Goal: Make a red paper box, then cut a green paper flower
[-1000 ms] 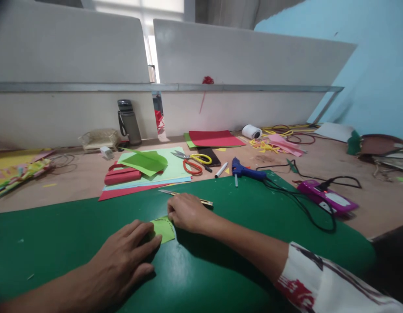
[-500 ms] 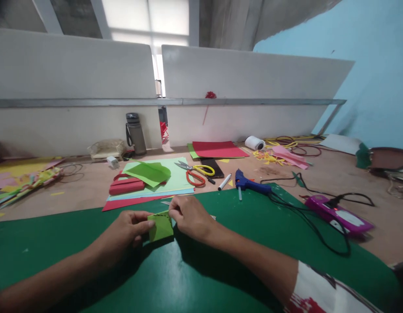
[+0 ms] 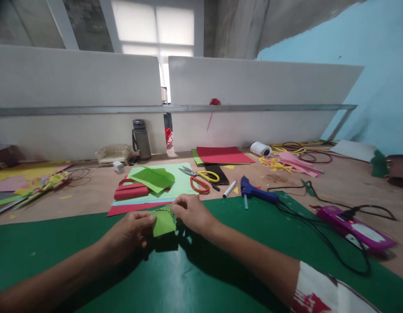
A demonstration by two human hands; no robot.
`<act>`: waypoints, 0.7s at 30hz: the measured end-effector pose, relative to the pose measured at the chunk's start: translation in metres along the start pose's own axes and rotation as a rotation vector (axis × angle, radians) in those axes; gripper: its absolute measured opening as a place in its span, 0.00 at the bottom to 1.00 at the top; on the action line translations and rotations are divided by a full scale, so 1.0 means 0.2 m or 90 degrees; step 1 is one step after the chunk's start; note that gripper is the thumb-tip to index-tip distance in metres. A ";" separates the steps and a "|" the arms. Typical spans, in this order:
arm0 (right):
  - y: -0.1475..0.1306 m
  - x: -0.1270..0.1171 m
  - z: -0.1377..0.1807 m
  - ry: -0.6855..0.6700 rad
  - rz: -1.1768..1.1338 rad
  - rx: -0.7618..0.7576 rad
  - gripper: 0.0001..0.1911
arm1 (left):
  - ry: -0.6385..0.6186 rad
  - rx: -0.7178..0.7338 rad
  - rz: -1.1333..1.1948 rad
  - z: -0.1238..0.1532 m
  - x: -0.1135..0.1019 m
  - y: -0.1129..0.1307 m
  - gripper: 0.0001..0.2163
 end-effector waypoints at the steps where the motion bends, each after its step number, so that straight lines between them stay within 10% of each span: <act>1: 0.01 0.01 0.00 -0.012 -0.024 0.014 0.07 | 0.002 0.005 0.002 0.00 0.00 0.00 0.13; 21: -0.03 0.01 -0.03 0.017 0.028 -0.009 0.11 | -0.003 0.045 -0.137 0.00 0.01 0.02 0.14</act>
Point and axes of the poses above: each hand's wrist, its own z-axis away from the middle knuckle, its own x-axis out of the palm, y = z × x, the point moved 8 cm from there along -z, towards the middle knuckle, and after that the axes turned 9 degrees about -z, right-handed, at the moved point
